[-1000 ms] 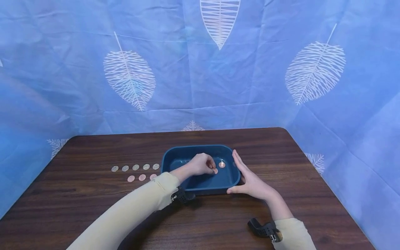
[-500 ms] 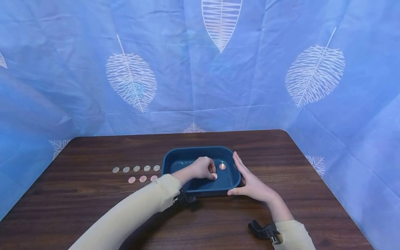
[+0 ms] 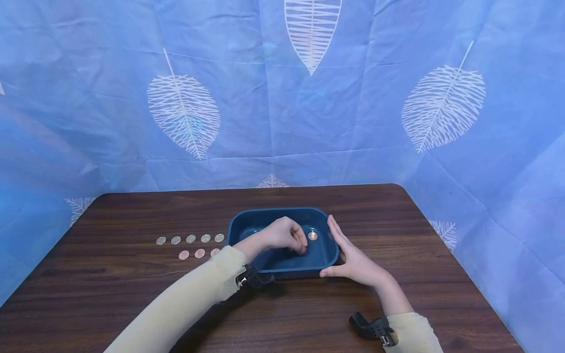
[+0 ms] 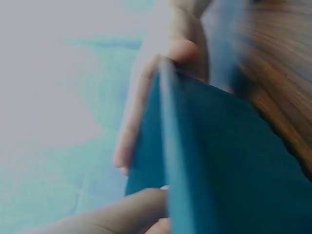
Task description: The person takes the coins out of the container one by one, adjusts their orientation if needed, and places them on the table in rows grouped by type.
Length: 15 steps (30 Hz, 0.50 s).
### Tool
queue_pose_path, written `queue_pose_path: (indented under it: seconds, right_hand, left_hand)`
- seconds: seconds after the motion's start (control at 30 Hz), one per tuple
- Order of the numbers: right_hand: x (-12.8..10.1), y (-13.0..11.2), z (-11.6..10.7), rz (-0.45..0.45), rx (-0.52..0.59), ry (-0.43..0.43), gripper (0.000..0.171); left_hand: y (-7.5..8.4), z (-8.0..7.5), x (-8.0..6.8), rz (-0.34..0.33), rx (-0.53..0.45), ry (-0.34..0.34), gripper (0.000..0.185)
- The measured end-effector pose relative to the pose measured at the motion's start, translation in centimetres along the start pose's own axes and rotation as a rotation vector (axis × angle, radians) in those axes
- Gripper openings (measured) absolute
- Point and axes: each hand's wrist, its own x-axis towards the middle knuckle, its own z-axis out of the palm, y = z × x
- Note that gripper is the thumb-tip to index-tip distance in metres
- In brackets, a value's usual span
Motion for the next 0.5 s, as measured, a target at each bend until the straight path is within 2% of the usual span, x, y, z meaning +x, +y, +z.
queue_pose_path:
  seconds: [0.23,0.37,0.5]
  right_hand:
    - [-0.1,0.1,0.1,0.006,0.006,0.002,0.111]
    - [0.0,0.0,0.1,0.007,0.007,0.003,0.112]
    - [0.1,-0.1,0.1,0.002,0.005,0.007,0.113]
  left_hand:
    - [0.9,-0.7,-1.4,0.069,-0.093,-0.020,0.003]
    - [0.3,-1.6,-2.6,0.107,-0.154,-0.016,0.005]
    - [-0.6,-3.2,-4.2,0.127,-0.211,0.007,0.011]
